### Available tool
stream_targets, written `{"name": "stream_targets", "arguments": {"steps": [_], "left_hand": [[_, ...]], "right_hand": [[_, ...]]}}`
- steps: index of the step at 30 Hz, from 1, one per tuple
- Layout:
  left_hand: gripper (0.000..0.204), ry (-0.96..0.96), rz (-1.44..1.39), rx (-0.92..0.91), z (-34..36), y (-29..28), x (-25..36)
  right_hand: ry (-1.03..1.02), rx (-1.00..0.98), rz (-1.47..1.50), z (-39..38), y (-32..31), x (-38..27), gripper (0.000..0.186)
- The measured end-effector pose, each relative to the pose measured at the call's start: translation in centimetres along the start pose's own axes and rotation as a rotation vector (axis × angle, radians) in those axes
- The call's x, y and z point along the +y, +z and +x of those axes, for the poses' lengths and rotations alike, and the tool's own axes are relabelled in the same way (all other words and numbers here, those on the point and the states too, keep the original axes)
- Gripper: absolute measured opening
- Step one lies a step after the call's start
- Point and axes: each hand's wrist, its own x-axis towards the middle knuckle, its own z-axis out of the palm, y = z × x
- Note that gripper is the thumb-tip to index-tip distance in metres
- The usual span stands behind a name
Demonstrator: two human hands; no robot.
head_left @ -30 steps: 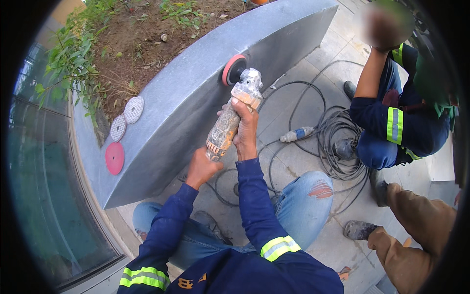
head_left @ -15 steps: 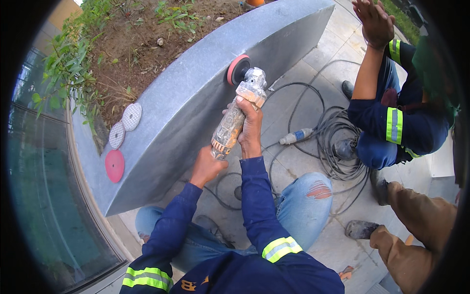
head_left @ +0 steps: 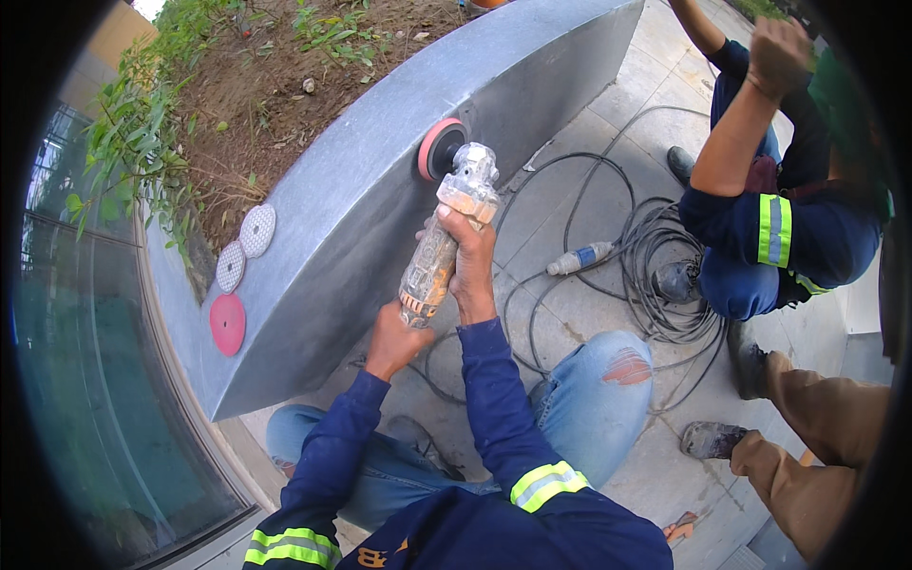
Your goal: The person kneels and uses an angle grinder with a red polishing pad to grind the surface of a curved concrete ledge. The person moves the tool back and forth along the ledge's edge while another worker is visible nearby.
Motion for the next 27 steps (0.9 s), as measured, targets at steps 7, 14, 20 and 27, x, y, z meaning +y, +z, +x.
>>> {"name": "stream_targets", "arguments": {"steps": [7, 14, 20, 27], "left_hand": [[0.038, -0.009, 0.079, 0.001, 1.7, 2.2, 0.9], [0.037, -0.067, 0.007, -0.014, -1.4, 0.4, 0.3], [0.037, 0.016, -0.001, -0.007, 0.9, 0.5, 2.3], [0.035, 0.003, -0.014, 0.007, 0.9, 0.8, 3.8]], "right_hand": [[0.013, -0.003, -0.011, 1.7, -1.7, -1.6, 0.045], [0.048, 0.019, 0.055, -1.2, -0.2, 0.0, 0.041], [-0.018, -0.048, 0.026, 1.4, 0.0, -1.8, 0.044], [-0.061, -0.053, 0.015, 1.2, 0.9, -2.8, 0.043]]}}
